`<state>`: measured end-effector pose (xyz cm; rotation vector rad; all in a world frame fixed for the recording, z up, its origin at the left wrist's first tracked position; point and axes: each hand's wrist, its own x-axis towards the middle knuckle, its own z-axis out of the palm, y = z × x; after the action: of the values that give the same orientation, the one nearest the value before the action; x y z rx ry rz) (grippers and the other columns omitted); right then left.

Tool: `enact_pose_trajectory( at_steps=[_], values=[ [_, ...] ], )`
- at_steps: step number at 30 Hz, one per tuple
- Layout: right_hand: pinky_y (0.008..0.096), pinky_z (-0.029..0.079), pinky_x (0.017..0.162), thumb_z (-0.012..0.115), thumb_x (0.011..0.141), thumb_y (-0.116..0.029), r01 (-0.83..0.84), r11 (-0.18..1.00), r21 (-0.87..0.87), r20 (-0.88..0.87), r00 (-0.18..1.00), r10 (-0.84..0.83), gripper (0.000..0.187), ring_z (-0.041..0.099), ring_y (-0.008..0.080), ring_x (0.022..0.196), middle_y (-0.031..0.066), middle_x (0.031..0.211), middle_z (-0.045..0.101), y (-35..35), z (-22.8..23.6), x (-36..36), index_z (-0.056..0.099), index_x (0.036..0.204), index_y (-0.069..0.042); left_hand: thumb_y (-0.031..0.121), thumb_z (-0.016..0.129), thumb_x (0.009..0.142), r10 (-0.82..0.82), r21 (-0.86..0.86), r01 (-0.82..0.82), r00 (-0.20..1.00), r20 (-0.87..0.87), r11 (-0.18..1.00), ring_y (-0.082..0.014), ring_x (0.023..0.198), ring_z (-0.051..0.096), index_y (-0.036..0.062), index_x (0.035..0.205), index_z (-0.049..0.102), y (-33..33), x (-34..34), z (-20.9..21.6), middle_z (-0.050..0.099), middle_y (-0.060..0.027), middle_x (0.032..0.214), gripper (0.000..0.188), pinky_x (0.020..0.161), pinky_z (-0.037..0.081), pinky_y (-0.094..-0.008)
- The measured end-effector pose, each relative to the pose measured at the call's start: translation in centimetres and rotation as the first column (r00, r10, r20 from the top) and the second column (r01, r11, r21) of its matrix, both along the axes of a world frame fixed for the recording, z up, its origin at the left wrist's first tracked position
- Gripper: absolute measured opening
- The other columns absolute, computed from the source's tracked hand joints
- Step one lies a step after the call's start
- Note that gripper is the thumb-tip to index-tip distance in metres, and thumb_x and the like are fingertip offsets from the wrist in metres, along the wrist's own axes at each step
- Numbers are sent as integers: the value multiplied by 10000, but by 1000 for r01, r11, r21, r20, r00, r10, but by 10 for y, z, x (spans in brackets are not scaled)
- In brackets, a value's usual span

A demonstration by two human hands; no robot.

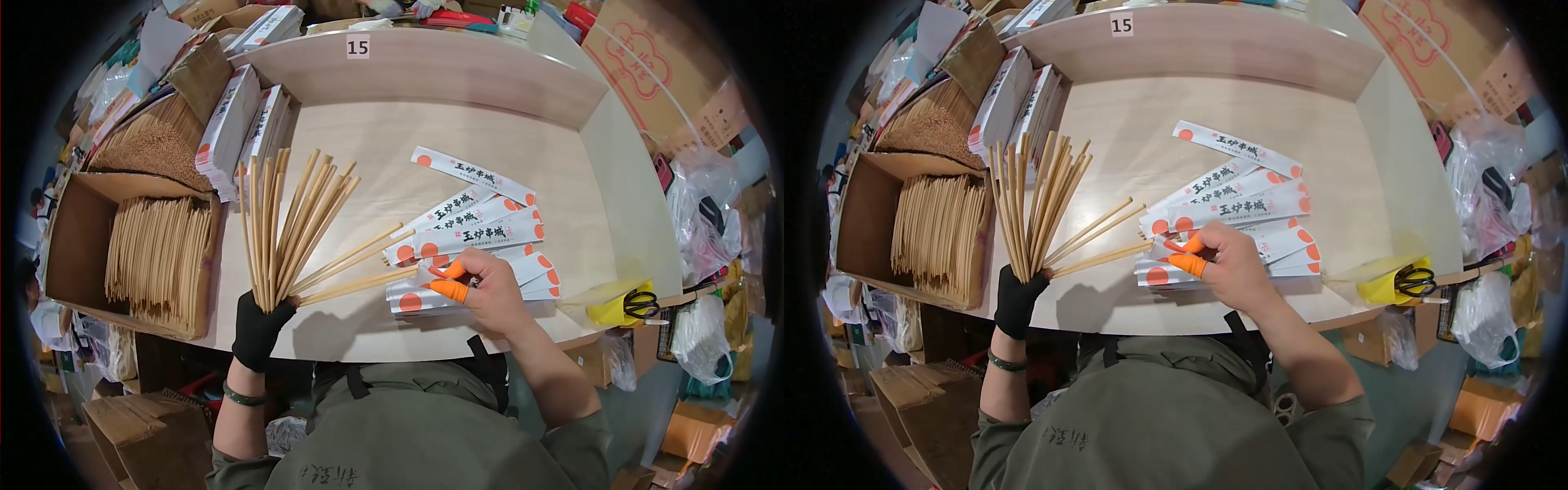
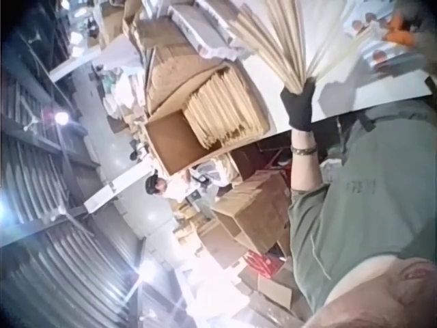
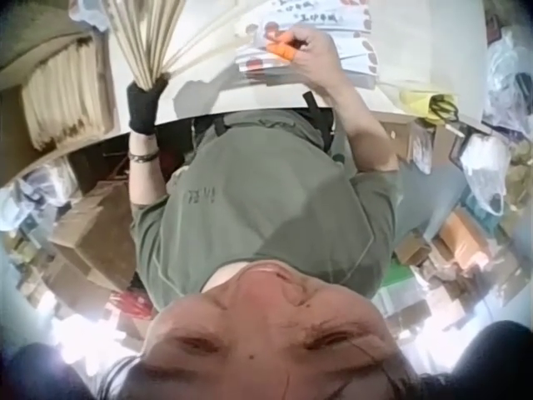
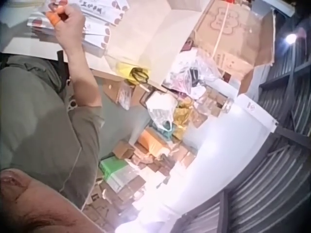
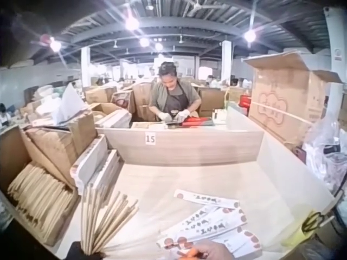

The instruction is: Packing sets of wooden fan ribs into paper sleeves at a production workstation.

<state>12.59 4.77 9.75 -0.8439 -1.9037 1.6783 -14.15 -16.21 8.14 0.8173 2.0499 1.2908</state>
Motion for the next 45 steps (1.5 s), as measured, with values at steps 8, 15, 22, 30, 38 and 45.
enact_pose_trajectory(
  at_steps=[8, 15, 22, 30, 38, 45],
  values=[
    [332, 456, 667, 706, 765, -132, -207, 445, 871, 170, 978, 123, 103, 564, 225, 739, 63, 790, 580, -12, 9, -25, 649, 801, -55, 170, 694, 839, -145, 216, 104, 972, 183, 971, -115, 850, 624, -12, 978, 660, 28, 23, -5, 690, -59, 922, 231, 771, 503, -273],
    [351, 458, 708, 657, 722, -146, -179, 325, 929, 148, 982, 118, 265, 575, 239, 832, 80, 905, 585, -5, 5, -28, 631, 953, -18, 146, 587, 926, 54, 327, -124, 975, 214, 937, -94, 647, 569, -3, 956, 647, 71, 40, -25, 643, -61, 827, 164, 561, 438, -219],
    [339, 472, 648, 692, 673, -58, -233, 289, 929, 196, 969, 152, 279, 590, 233, 794, 81, 896, 589, -22, -33, 10, 641, 935, 21, 123, 618, 883, 106, 235, -123, 991, 82, 964, -36, 509, 448, 5, 880, 649, 60, 42, -21, 553, 8, 649, 122, 469, 336, -197],
    [307, 468, 603, 726, 737, -55, -77, 565, 821, 49, 997, 64, 118, 567, 232, 701, 79, 798, 565, -12, -36, 4, 647, 821, -27, 122, 633, 850, 147, 121, -157, 985, 89, 980, -39, 510, 433, 32, 852, 655, 34, 21, -21, 540, 30, 647, 93, 468, 318, -203],
    [228, 379, 582, 753, 780, -24, 53, 978, 204, 61, 996, -67, 163, 422, 61, 642, -15, 755, 479, 1, -15, 4, 591, 791, -6, 107, 677, 842, 40, 83, -27, 987, -157, 996, -70, 626, 537, 25, 799, 638, -2, -3, -16, 580, 20, 678, 101, 561, 433, -226],
    [300, 425, 614, 753, 764, -107, -136, 726, 674, 152, 987, 45, 167, 532, 176, 700, 64, 779, 544, 0, -2, 0, 619, 768, -8, 61, 778, 744, -9, 108, 45, 950, -312, 993, -153, 745, 653, 2, 958, 638, -5, -18, -9, 678, -80, 816, 262, 646, 526, -299]
  ],
)
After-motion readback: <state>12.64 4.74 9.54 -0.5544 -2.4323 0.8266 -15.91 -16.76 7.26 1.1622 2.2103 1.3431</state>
